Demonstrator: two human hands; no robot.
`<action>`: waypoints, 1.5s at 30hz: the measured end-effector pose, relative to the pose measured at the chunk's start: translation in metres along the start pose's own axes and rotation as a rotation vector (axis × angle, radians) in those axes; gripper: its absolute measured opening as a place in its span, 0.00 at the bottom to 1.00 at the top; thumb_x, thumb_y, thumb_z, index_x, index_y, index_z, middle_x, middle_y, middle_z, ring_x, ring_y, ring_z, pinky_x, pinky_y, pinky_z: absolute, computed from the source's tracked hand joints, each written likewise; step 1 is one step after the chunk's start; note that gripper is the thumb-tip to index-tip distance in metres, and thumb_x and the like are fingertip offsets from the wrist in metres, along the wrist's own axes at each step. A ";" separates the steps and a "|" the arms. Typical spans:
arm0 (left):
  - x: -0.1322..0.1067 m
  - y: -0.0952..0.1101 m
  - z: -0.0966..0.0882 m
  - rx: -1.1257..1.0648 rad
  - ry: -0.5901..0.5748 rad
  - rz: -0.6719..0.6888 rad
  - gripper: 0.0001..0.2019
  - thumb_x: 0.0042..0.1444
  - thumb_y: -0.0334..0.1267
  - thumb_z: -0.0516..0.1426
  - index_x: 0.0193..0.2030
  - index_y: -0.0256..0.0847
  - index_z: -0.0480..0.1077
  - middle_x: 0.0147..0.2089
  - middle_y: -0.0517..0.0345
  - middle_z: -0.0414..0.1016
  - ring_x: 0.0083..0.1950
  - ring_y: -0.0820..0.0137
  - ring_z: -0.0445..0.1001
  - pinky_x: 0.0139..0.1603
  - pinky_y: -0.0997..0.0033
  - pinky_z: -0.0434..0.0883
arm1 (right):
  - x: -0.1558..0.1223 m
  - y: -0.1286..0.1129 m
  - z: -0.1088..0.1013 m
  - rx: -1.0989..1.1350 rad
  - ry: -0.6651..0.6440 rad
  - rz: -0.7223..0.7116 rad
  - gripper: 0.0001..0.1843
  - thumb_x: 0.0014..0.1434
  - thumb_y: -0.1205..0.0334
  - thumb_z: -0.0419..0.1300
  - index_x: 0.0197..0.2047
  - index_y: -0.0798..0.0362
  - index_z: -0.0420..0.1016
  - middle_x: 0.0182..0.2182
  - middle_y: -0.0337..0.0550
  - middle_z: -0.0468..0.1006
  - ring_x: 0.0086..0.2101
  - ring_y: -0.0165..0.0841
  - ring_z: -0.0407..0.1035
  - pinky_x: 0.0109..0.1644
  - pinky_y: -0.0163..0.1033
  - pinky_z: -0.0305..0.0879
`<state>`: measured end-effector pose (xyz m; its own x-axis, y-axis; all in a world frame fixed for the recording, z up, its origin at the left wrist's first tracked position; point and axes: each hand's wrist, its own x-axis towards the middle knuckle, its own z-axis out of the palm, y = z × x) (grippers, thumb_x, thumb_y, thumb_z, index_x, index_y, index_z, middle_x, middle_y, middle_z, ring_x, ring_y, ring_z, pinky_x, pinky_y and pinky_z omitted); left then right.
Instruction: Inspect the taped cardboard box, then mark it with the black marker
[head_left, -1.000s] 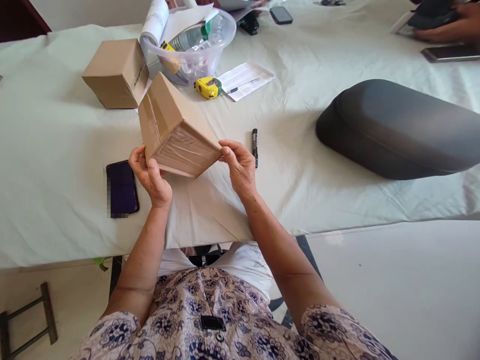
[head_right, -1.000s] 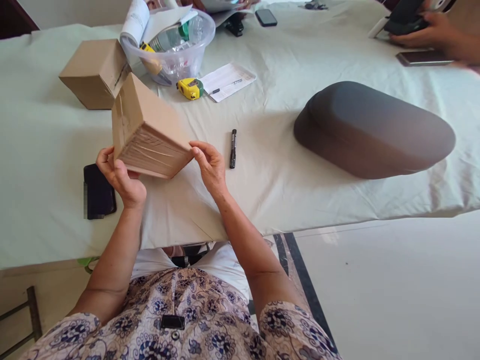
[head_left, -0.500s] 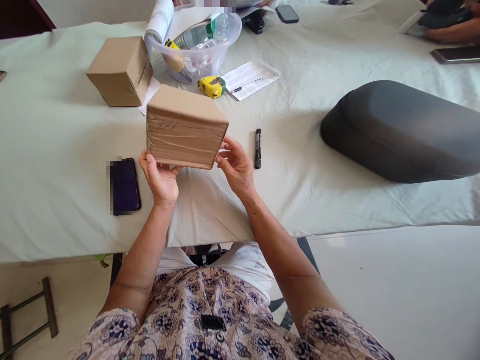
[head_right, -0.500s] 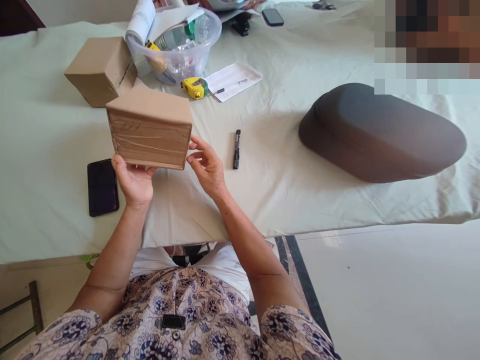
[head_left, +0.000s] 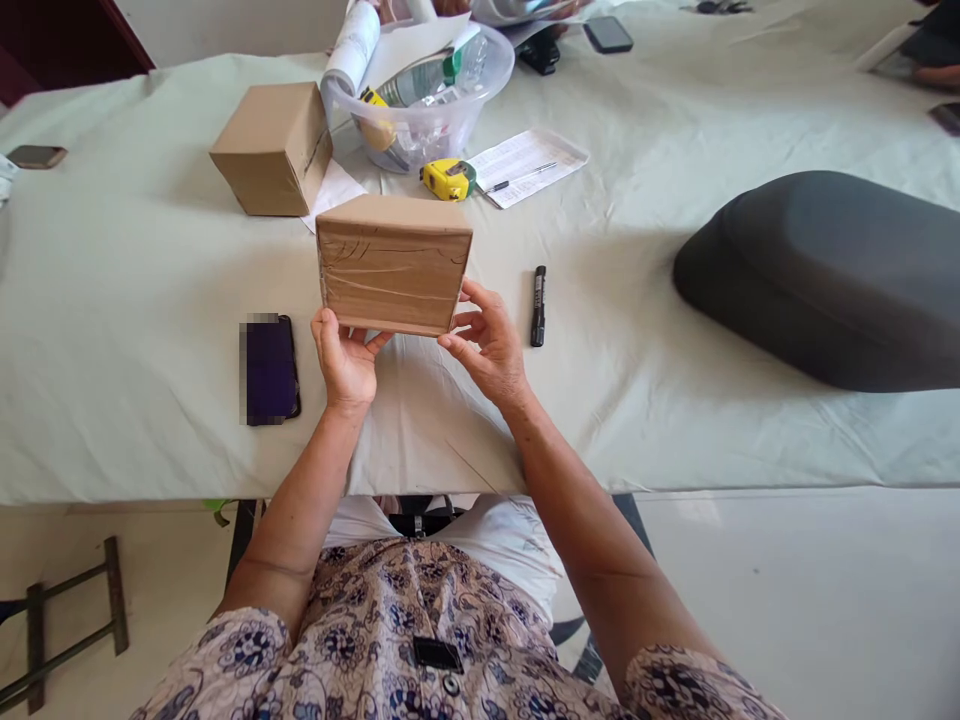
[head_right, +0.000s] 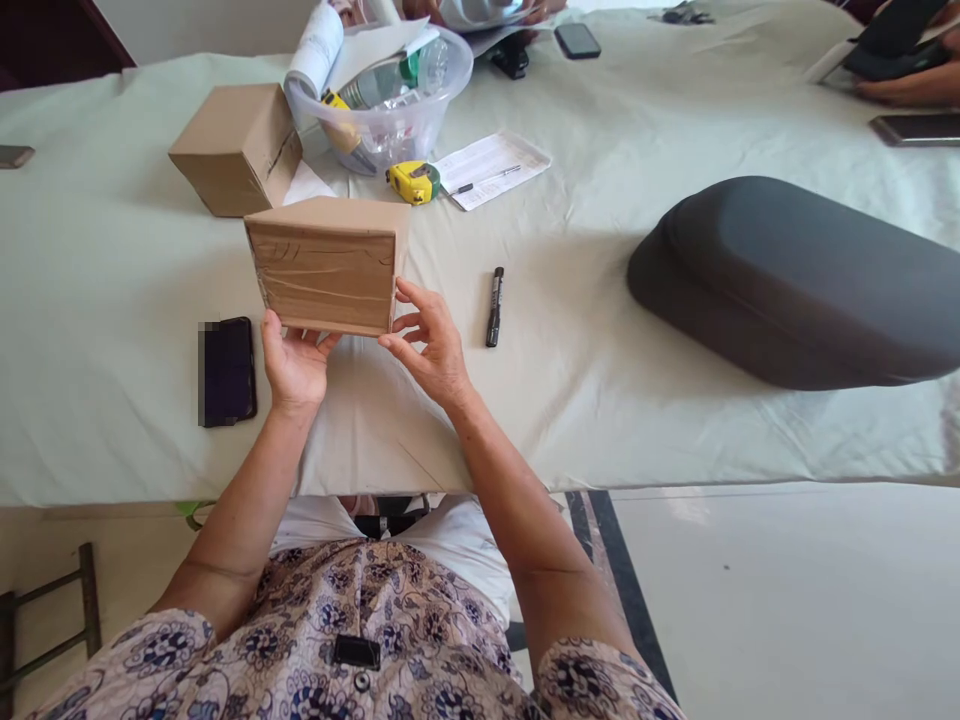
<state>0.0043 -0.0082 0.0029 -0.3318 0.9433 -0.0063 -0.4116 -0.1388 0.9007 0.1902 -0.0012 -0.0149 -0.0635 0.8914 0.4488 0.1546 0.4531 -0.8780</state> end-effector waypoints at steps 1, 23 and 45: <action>-0.001 0.001 0.001 0.000 0.004 0.002 0.27 0.56 0.66 0.56 0.53 0.51 0.64 0.66 0.50 0.69 0.62 0.57 0.75 0.48 0.58 0.82 | 0.000 0.000 -0.001 -0.010 -0.005 0.000 0.42 0.57 0.36 0.66 0.69 0.39 0.62 0.59 0.48 0.70 0.40 0.32 0.73 0.41 0.41 0.81; -0.020 -0.018 0.009 0.589 -0.041 0.194 0.36 0.45 0.55 0.72 0.53 0.46 0.59 0.52 0.51 0.77 0.48 0.61 0.81 0.46 0.61 0.78 | -0.007 0.008 0.009 -0.299 0.329 0.054 0.49 0.47 0.35 0.73 0.65 0.43 0.59 0.57 0.51 0.67 0.41 0.36 0.69 0.40 0.46 0.76; 0.000 -0.019 -0.016 0.806 0.005 0.275 0.40 0.56 0.52 0.65 0.70 0.41 0.57 0.70 0.36 0.66 0.72 0.51 0.66 0.73 0.46 0.61 | 0.000 0.000 -0.011 -0.279 0.003 0.092 0.18 0.60 0.50 0.62 0.51 0.48 0.68 0.41 0.41 0.81 0.24 0.27 0.71 0.29 0.37 0.71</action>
<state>-0.0009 -0.0103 -0.0212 -0.3362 0.9057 0.2582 0.4136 -0.1043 0.9044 0.2011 -0.0016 -0.0132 -0.0335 0.9282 0.3706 0.4248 0.3489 -0.8353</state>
